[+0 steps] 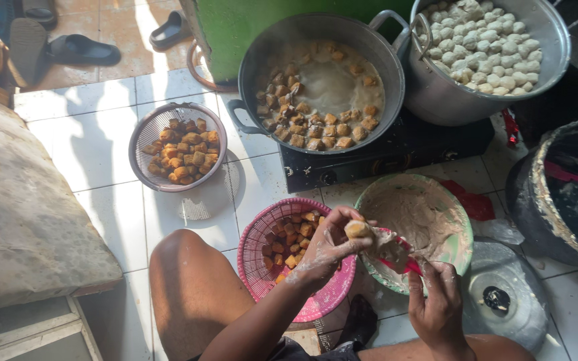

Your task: The person sits on the floor and coats fried tofu cubes with batter, scooping batter with a spatula onto each piece held in the other hand. Coated pieces are placed into a wok of hot oil for frying, and fried pieces are moved to a strainer basket.

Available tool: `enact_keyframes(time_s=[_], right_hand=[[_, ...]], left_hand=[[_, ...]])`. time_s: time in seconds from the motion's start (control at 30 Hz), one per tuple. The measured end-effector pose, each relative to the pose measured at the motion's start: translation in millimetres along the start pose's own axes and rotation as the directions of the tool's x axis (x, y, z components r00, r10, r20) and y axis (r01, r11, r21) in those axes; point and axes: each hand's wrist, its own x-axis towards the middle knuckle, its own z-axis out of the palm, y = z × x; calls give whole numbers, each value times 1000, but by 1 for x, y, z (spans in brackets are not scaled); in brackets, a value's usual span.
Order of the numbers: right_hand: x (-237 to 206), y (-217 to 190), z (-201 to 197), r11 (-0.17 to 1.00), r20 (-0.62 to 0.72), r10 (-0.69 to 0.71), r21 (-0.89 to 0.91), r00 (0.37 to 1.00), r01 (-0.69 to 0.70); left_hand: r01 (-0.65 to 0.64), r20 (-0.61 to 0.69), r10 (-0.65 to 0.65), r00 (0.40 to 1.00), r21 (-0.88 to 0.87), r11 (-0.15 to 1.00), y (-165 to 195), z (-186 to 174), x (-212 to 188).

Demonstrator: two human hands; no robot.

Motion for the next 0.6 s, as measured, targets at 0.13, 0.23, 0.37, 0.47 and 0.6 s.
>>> enact_keyframes(time_s=[0.13, 0.23, 0.37, 0.47, 0.6], right_hand=[[-9, 15, 11, 969, 146, 236, 36, 961, -244], [-13, 23, 18, 762, 149, 380, 509, 913, -400], [-5, 29, 15, 179, 409, 598, 770, 689, -613], [-2, 25, 8, 59, 448, 644, 779, 620, -624], [1, 26, 4, -16, 470, 634, 802, 615, -597]], left_hand=[[-168, -64, 169, 984, 21, 986, -14, -34, 11], [4, -269, 110, 957, 391, 920, -40, -69, 3], [293, -573, -49, 818, 342, 893, -69, -88, -2], [331, -597, -51, 801, 370, 868, -38, -96, 39], [24, -596, 340, 727, 517, 856, 45, -106, 106]])
